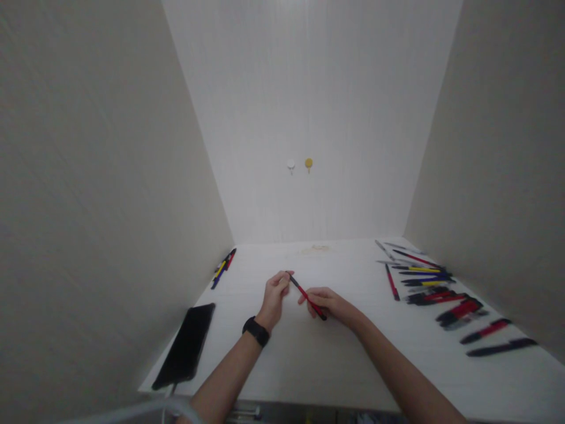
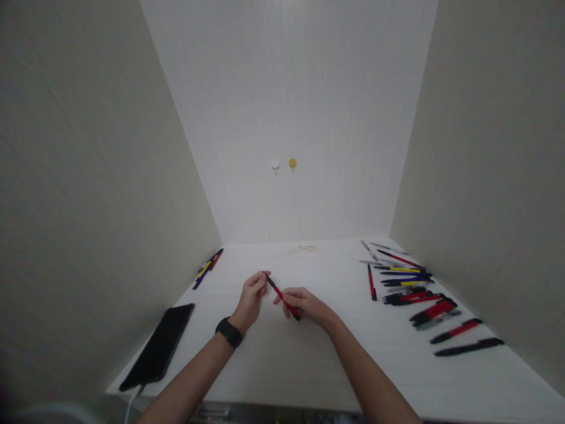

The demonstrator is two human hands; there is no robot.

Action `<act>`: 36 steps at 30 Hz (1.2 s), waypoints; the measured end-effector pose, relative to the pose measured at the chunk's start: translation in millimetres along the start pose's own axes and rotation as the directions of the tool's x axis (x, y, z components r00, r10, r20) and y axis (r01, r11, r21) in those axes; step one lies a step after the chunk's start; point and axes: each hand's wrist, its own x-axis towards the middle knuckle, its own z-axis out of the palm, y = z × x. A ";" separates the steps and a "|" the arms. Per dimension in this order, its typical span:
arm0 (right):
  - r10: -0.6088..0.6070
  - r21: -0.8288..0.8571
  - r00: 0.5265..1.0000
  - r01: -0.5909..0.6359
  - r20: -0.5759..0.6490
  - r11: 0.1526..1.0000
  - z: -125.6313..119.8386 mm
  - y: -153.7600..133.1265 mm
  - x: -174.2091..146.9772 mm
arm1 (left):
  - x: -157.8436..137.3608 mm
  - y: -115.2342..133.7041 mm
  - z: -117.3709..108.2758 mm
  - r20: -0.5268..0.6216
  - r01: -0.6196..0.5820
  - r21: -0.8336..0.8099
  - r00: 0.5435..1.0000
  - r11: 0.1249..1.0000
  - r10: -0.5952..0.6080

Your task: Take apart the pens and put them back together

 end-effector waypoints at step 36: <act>-0.095 -0.233 0.953 0.027 -0.286 0.972 3.0 13.4 8.3 | -1.2 2.4 2.8 0.002 0.000 0.008 1.000 1.000 0.000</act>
